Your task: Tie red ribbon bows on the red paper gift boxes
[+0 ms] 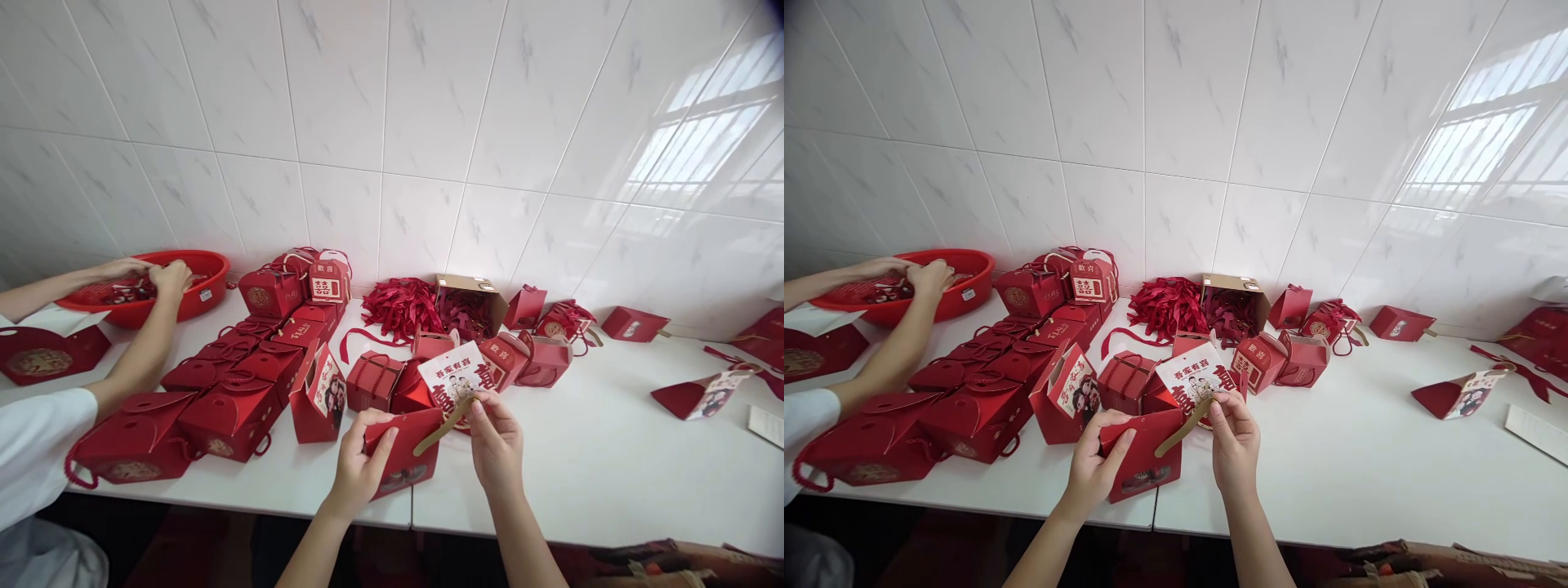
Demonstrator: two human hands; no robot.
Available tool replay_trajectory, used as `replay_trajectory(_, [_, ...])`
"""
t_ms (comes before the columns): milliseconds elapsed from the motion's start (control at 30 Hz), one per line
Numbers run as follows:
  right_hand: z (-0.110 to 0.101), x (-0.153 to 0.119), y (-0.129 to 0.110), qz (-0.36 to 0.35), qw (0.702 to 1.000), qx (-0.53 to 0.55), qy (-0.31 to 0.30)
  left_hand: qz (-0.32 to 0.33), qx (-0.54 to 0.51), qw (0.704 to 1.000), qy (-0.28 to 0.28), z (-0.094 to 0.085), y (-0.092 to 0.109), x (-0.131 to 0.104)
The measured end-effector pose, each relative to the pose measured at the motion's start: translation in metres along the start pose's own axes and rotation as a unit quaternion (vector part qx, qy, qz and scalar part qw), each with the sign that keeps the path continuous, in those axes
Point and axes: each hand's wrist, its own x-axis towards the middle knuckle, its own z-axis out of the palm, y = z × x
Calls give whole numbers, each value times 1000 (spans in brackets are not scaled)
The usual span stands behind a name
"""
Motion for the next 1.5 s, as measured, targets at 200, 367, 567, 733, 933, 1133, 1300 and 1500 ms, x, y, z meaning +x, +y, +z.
replay_trajectory(200, [-9,2,-7,-29,997,-62,-46,3,-5,1000,-3,-1,-1,0])
replay_trajectory(367, [-11,0,-15,-47,985,-124,-109,9,-7,1000,-5,0,-2,-1])
replay_trajectory(567, [-9,0,-9,-57,968,-162,-181,-48,-104,993,-12,2,5,0])
replay_trajectory(733, [-8,-6,4,-77,962,-176,-194,-86,-81,992,-50,-5,11,4])
replay_trajectory(933, [-5,-17,17,-104,957,-196,-187,-79,-46,996,-3,0,11,8])
replay_trajectory(1133, [-5,-25,11,-146,951,-217,-164,-91,-4,996,21,9,6,3])
replay_trajectory(1300, [7,-17,-13,-215,923,-243,-209,-58,-5,998,-20,3,1,-3])
replay_trajectory(1500, [28,-10,-17,-178,899,-236,-323,-35,-13,999,-18,4,-1,-6])
